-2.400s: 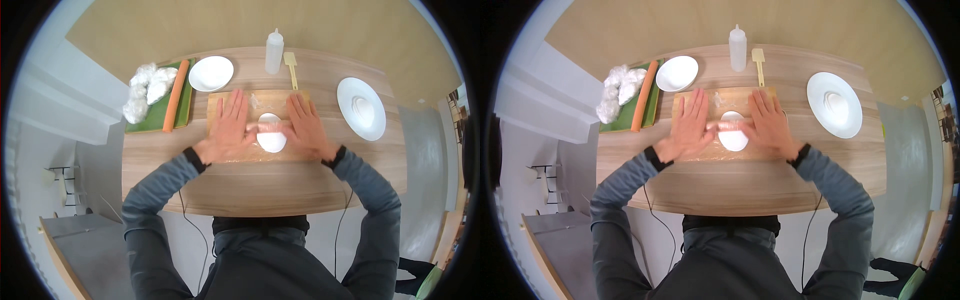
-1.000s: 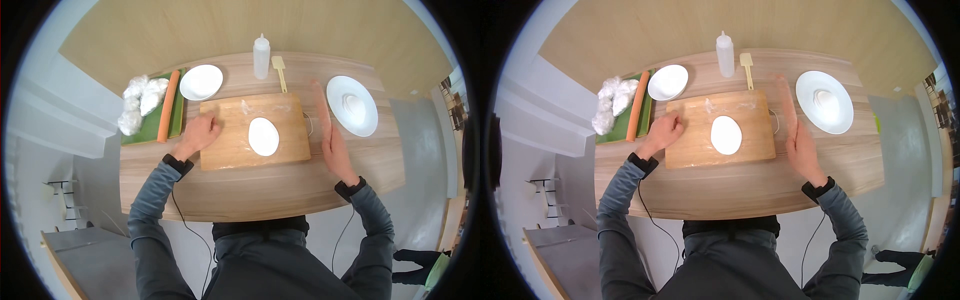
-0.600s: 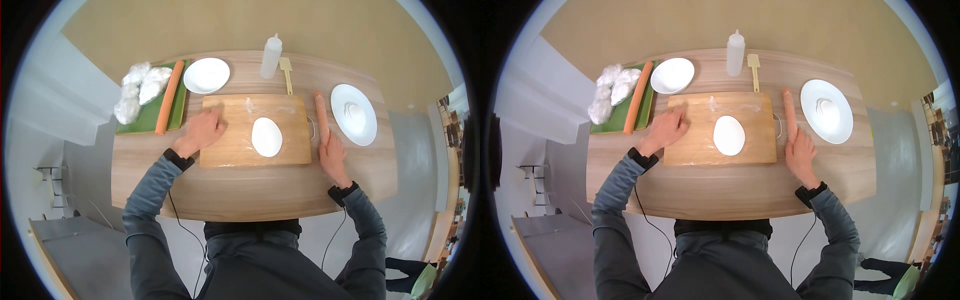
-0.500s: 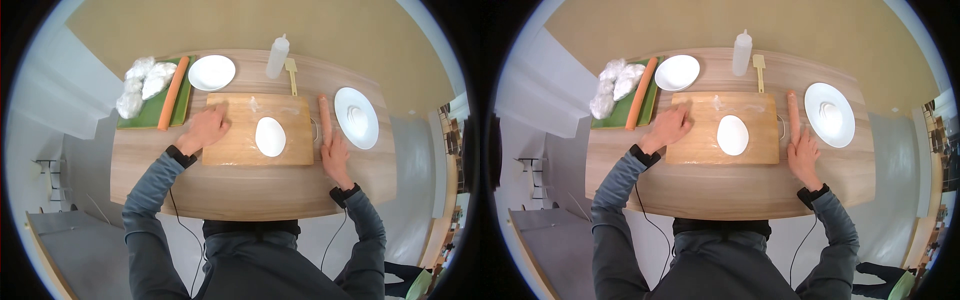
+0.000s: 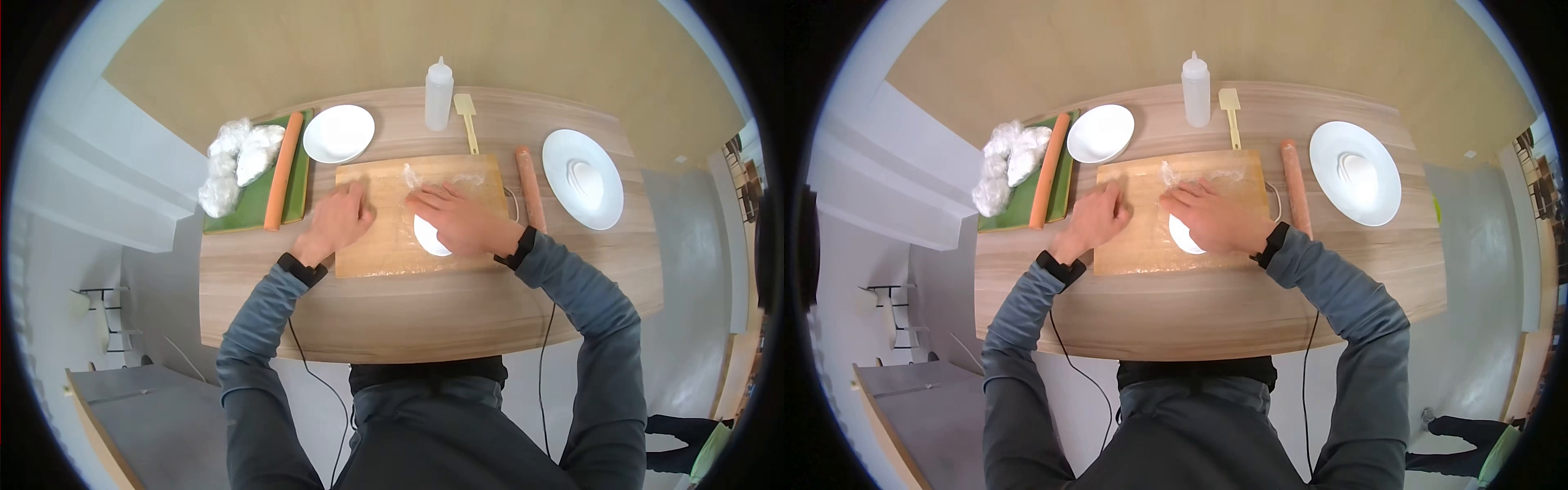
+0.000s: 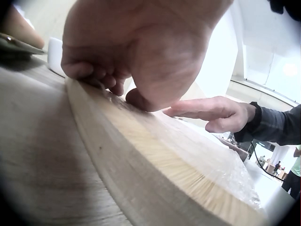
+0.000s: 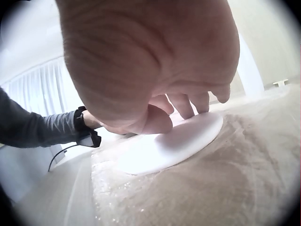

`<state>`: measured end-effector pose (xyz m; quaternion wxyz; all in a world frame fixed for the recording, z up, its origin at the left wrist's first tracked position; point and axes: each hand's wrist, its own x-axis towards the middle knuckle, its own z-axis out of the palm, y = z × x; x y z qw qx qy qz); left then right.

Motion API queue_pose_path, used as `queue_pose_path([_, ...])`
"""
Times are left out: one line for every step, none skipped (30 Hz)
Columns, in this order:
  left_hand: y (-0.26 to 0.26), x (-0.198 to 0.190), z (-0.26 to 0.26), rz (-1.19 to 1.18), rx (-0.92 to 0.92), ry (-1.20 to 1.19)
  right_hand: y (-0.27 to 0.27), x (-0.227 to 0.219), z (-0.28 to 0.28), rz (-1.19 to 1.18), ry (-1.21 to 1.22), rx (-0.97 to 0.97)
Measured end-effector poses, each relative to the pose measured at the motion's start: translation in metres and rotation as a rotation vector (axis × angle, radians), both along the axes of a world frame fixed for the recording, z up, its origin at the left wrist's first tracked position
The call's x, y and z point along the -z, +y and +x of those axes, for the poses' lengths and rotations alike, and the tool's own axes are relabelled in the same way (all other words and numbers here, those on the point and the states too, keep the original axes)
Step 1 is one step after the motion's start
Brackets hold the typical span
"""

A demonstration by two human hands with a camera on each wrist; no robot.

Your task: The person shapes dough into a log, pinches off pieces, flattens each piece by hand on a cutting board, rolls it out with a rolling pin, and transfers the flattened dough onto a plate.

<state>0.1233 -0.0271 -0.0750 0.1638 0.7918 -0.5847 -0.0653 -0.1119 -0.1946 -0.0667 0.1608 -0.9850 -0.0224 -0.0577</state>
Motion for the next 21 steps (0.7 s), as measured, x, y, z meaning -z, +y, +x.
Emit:
queue_pose_path([-0.001, 0.001, 0.001, -0.001, 0.000, -0.003, -0.003, -0.001, 0.000, -0.001, -0.003, 0.000])
queue_pose_path([-0.001, 0.003, 0.002, 0.029, -0.013, 0.004, -0.007, -0.003, 0.000, 0.018, 0.010, -0.019])
queue_pose_path([-0.002, 0.005, 0.003, 0.059, -0.025, 0.010, -0.008, -0.009, 0.000, 0.037, 0.022, -0.038])
queue_pose_path([-0.002, 0.008, 0.004, 0.059, -0.021, 0.009, -0.008, -0.015, -0.002, 0.037, 0.021, -0.034])
queue_pose_path([-0.001, 0.010, 0.003, -0.034, -0.003, 0.004, -0.009, -0.022, -0.005, 0.093, 0.060, 0.014])
queue_pose_path([0.000, 0.011, 0.003, -0.128, 0.019, -0.001, -0.008, -0.029, -0.006, 0.147, 0.098, 0.065])
queue_pose_path([0.001, 0.011, 0.004, -0.132, 0.035, -0.002, -0.010, -0.027, -0.005, 0.144, 0.095, 0.081])
queue_pose_path([0.002, 0.010, 0.004, -0.097, 0.015, -0.001, -0.014, -0.024, -0.007, 0.180, 0.067, 0.059])
queue_pose_path([0.000, 0.010, 0.004, -0.067, 0.003, 0.003, -0.020, -0.026, -0.013, 0.209, 0.041, 0.047])
queue_pose_path([0.000, 0.010, 0.004, -0.094, 0.031, 0.003, -0.025, -0.033, -0.017, 0.194, 0.045, 0.091])
queue_pose_path([0.000, 0.011, 0.005, -0.122, 0.063, 0.007, -0.029, -0.043, -0.022, 0.330, 0.018, 0.111])
queue_pose_path([0.000, 0.012, 0.006, -0.059, 0.037, 0.003, -0.033, -0.051, -0.031, 0.467, -0.015, 0.126])
queue_pose_path([0.000, 0.011, 0.006, -0.066, 0.041, 0.012, -0.035, -0.060, -0.046, 0.490, -0.091, 0.200])
queue_pose_path([-0.001, 0.011, 0.005, -0.076, 0.071, 0.022, -0.042, -0.069, -0.059, 0.477, -0.091, 0.231])
queue_pose_path([0.001, 0.011, 0.005, -0.083, 0.059, 0.028, -0.054, -0.077, -0.074, 0.531, -0.136, 0.459])
queue_pose_path([0.001, 0.012, 0.005, -0.090, 0.043, 0.033, -0.068, -0.084, -0.088, 0.582, -0.184, 0.682])
queue_pose_path([0.001, 0.013, 0.005, -0.094, 0.059, 0.038, -0.093, -0.075, -0.105, 0.444, -0.372, 0.696])
queue_pose_path([0.001, 0.013, 0.006, -0.107, 0.063, 0.020, -0.121, -0.063, -0.126, 0.302, -0.556, 0.701])
queue_pose_path([0.000, 0.014, 0.005, -0.121, 0.065, 0.000, -0.145, -0.059, -0.149, 0.442, -0.523, 0.845])
queue_pose_path([-0.001, 0.014, 0.005, -0.124, 0.076, 0.001, -0.165, -0.055, -0.170, 0.586, -0.489, 0.986])
queue_pose_path([-0.001, 0.014, 0.004, -0.116, 0.065, -0.007, -0.183, -0.043, -0.188, 0.584, -0.495, 0.994])
